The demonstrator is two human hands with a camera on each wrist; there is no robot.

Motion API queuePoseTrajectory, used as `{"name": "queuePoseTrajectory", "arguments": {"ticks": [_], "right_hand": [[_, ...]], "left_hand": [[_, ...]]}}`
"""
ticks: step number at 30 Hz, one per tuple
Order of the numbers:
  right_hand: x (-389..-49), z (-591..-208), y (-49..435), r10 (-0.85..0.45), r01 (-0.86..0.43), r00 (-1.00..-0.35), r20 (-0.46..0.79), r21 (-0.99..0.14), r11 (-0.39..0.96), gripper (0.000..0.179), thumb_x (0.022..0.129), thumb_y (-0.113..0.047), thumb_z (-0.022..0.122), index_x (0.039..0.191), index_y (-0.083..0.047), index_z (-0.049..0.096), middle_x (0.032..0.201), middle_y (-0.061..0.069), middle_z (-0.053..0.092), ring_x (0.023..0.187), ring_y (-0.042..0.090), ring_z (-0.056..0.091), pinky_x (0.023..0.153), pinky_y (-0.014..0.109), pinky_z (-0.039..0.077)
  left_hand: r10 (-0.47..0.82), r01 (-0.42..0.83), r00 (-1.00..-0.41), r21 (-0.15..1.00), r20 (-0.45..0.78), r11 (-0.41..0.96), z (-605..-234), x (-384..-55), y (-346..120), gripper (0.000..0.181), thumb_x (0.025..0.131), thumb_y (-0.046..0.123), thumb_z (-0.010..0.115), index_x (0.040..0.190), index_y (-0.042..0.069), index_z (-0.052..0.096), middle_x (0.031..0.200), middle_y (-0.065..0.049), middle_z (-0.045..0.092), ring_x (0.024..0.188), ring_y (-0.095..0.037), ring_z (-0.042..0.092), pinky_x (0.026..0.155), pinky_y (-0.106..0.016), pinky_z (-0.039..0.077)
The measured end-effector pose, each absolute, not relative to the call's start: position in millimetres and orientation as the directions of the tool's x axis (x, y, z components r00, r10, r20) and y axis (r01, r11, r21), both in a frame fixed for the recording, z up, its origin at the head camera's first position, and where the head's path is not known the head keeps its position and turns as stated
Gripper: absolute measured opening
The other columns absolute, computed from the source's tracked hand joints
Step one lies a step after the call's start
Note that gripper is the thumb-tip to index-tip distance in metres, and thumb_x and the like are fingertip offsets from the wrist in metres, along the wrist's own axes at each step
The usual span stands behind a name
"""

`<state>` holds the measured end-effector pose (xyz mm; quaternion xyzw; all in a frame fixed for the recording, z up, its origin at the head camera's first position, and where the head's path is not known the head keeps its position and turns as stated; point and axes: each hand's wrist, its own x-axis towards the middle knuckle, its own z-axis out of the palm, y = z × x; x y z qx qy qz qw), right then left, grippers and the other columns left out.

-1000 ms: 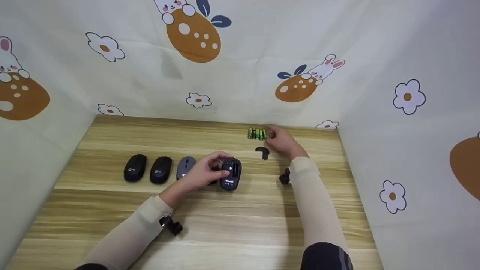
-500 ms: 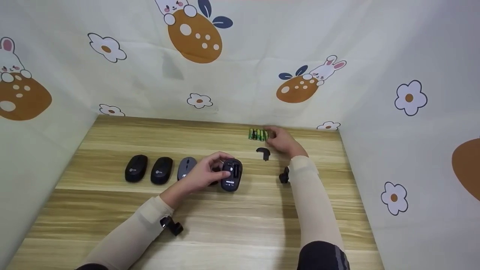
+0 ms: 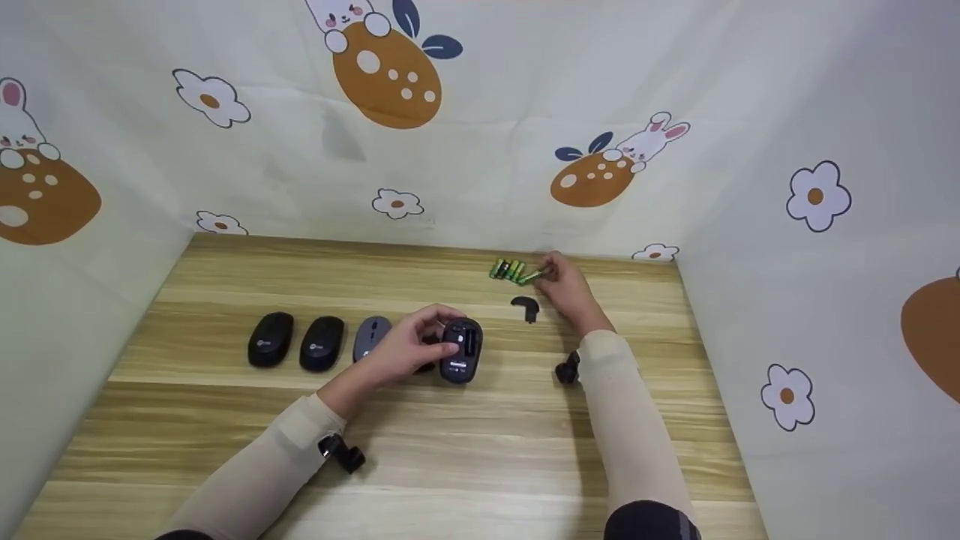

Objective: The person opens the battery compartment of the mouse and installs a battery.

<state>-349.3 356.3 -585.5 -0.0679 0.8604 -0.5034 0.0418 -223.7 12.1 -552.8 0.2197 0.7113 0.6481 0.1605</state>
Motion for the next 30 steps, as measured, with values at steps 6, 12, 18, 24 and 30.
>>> {"name": "queuePoseTrajectory", "arguments": {"ticks": [6,12,18,24,30], "right_hand": [[-347,-588,355,-0.133,-0.088,-0.991,0.026,-0.868,0.489,0.019,0.105,0.004,0.065,0.123,0.009,0.067,0.117,0.024,0.072,0.098,0.018,0.065,0.081,0.019,0.054],[-341,-583,345,-0.198,-0.07,-0.979,-0.052,-0.824,0.562,0.027,0.103,-0.014,0.075,0.126,0.001,0.071,0.114,0.014,0.07,0.101,0.023,0.062,0.085,0.025,0.052],[-338,-581,336,-0.249,-0.118,-0.967,-0.047,-0.787,0.605,0.021,0.102,-0.013,0.08,0.116,0.001,0.075,0.106,0.013,0.075,0.092,0.021,0.067,0.08,0.025,0.055],[-337,-584,337,-0.22,-0.105,-0.975,-0.038,-0.792,0.601,0.012,0.104,-0.011,0.076,0.11,-0.001,0.075,0.101,0.011,0.076,0.088,0.018,0.067,0.077,0.023,0.054],[-335,-584,341,-0.172,-0.098,-0.985,0.0,-0.823,0.559,0.014,0.101,-0.014,0.076,0.109,-0.002,0.074,0.096,0.007,0.073,0.087,0.019,0.064,0.073,0.023,0.052]], "left_hand": [[0.516,0.089,-0.855,0.994,0.046,0.059,-554,-224,11,0.048,0.097,0.01,0.084,0.142,0.013,0.068,0.107,-0.006,0.075,0.098,-0.019,0.07,0.075,-0.03,0.06],[0.516,0.075,-0.856,0.995,0.033,0.061,-555,-224,9,0.047,0.097,0.011,0.084,0.142,0.014,0.069,0.105,-0.006,0.075,0.096,-0.02,0.07,0.075,-0.03,0.059],[0.511,0.084,-0.859,0.994,0.04,0.064,-555,-224,9,0.047,0.097,0.012,0.085,0.141,0.014,0.069,0.105,-0.006,0.075,0.096,-0.02,0.069,0.078,-0.031,0.059],[0.513,0.076,-0.858,0.995,0.032,0.065,-556,-224,9,0.047,0.098,0.012,0.084,0.142,0.015,0.069,0.11,-0.006,0.075,0.099,-0.021,0.069,0.082,-0.032,0.059],[0.52,0.086,-0.853,0.995,0.047,0.05,-557,-225,9,0.046,0.098,0.012,0.084,0.142,0.014,0.069,0.104,-0.008,0.076,0.092,-0.018,0.069,0.066,-0.028,0.057]]}}
